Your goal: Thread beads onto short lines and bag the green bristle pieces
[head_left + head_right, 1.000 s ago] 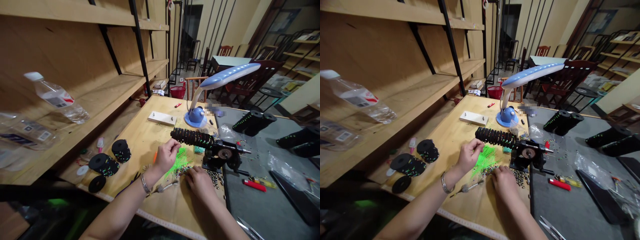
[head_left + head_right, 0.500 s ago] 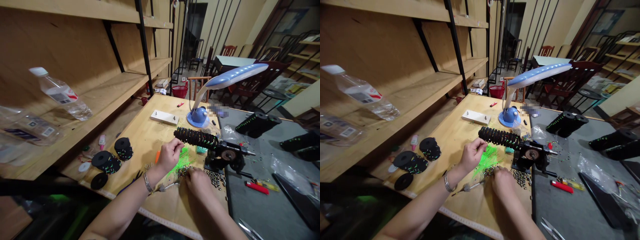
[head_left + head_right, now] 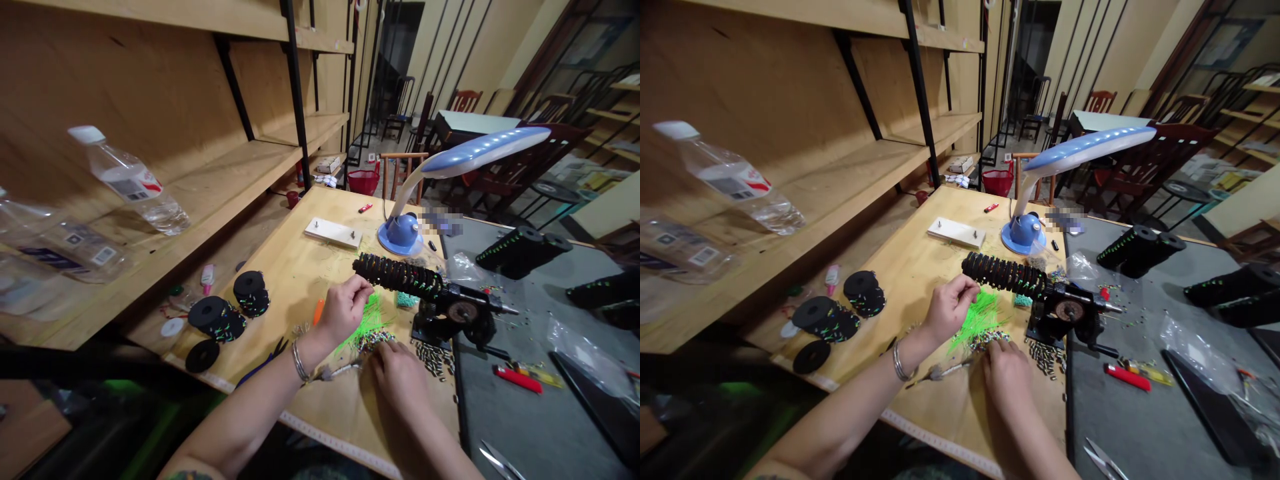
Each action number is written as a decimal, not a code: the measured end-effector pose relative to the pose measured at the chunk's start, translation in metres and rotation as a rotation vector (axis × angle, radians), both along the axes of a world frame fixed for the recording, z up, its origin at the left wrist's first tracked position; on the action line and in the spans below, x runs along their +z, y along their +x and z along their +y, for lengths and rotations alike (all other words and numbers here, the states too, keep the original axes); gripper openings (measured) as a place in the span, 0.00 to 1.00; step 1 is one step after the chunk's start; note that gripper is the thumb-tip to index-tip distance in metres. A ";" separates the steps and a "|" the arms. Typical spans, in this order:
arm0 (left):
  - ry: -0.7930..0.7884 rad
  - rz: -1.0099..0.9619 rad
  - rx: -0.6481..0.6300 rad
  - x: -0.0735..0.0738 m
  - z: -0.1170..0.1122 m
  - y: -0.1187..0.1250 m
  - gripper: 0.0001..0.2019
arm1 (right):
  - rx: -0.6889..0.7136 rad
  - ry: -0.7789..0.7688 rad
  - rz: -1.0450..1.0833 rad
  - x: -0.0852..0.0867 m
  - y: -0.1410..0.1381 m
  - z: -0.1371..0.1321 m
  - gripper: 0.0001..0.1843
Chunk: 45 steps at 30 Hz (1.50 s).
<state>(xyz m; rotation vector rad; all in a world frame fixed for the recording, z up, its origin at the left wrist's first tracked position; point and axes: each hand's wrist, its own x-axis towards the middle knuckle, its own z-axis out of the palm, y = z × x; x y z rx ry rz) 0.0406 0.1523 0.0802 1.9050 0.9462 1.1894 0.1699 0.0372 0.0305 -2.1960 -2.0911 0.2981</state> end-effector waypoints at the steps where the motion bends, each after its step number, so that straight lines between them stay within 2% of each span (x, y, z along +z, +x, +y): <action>1: -0.005 -0.002 -0.006 0.000 0.000 0.000 0.09 | -0.007 -0.005 -0.006 -0.001 -0.001 0.001 0.08; 7: -0.018 -0.021 0.005 0.000 0.000 0.001 0.09 | -0.011 0.081 -0.017 -0.019 0.003 -0.002 0.10; 10: -0.056 -0.033 -0.013 -0.001 -0.001 0.001 0.10 | -0.001 0.261 0.068 -0.030 0.010 -0.005 0.11; 12: -0.092 -0.046 -0.026 -0.001 -0.001 0.002 0.10 | 0.015 0.377 0.178 -0.030 0.016 -0.005 0.12; 15: -0.131 -0.067 -0.048 -0.002 0.000 0.003 0.10 | 0.035 0.521 0.313 -0.011 0.020 0.002 0.15; 20: -0.156 -0.075 -0.086 -0.002 0.002 0.002 0.09 | 0.076 0.776 0.340 0.043 0.015 0.030 0.10; 22: -0.164 -0.077 -0.096 -0.003 0.003 0.002 0.09 | 0.082 0.877 0.294 0.056 0.010 0.043 0.09; 24: -0.172 -0.083 -0.110 -0.004 0.004 0.001 0.09 | 0.054 0.936 0.247 0.059 0.006 0.054 0.10; 31: -0.153 -0.119 -0.150 -0.006 0.007 0.001 0.08 | -0.058 0.892 0.199 0.046 -0.001 0.068 0.12; 45: -0.179 -0.142 -0.178 0.001 0.007 0.000 0.09 | -0.125 0.924 0.036 0.053 -0.009 0.071 0.17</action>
